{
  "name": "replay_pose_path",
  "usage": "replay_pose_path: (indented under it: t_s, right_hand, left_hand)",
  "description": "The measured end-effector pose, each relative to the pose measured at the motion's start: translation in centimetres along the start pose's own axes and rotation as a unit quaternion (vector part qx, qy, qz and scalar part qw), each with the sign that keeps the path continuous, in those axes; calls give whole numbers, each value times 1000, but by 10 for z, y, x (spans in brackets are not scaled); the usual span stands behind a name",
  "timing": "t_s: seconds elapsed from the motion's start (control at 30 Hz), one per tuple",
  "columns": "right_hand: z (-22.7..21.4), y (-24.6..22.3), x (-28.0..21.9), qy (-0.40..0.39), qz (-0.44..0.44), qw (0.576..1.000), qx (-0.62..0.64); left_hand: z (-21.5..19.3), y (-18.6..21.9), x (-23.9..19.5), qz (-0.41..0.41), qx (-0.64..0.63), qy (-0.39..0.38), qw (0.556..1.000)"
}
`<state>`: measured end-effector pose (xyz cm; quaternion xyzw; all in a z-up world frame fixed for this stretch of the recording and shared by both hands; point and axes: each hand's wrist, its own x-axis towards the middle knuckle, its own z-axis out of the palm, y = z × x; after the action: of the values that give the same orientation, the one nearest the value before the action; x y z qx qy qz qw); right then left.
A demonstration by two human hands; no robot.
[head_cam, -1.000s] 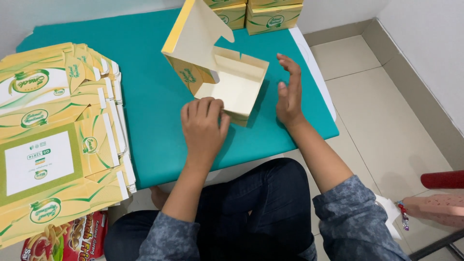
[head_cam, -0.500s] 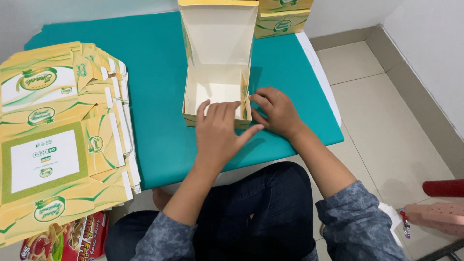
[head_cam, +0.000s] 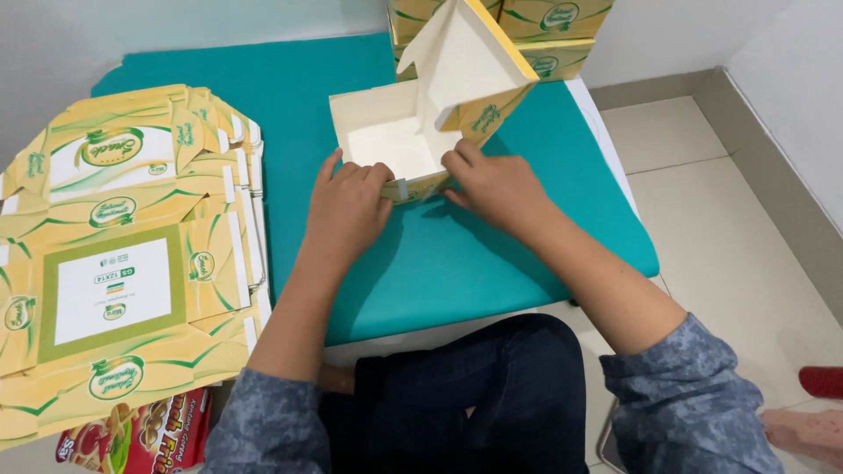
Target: The person assembles a flat, pre-printed cardboard box by folding the side flaps and tucking the tabs into slots to form a rectangular container. The person then places the completed box on a stack of similar boxes.
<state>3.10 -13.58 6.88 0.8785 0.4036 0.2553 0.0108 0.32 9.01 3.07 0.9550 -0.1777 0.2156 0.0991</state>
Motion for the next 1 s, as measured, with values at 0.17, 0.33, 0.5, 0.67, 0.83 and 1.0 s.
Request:
replay_pose_path:
  t_s: [0.17, 0.33, 0.5, 0.67, 0.83, 1.0]
  right_hand:
    - [14, -4, 31, -125, 1, 991, -45]
    - [21, -10, 25, -56, 53, 994, 75]
    - [52, -13, 9, 7, 155, 936, 316]
    - [48, -18, 13, 5, 114, 932, 344]
    - [66, -8, 7, 89, 125, 930, 334]
    - [67, -7, 7, 114, 130, 897, 407]
  left_hand:
    - [3, -1, 21, 28, -48, 2, 998]
    - [24, -8, 15, 68, -14, 148, 987]
    - [28, -16, 11, 61, -74, 145, 985]
    - [30, -21, 12, 68, -109, 131, 983]
    - [18, -19, 12, 45, -137, 112, 983]
    - [15, -20, 11, 54, -135, 104, 984]
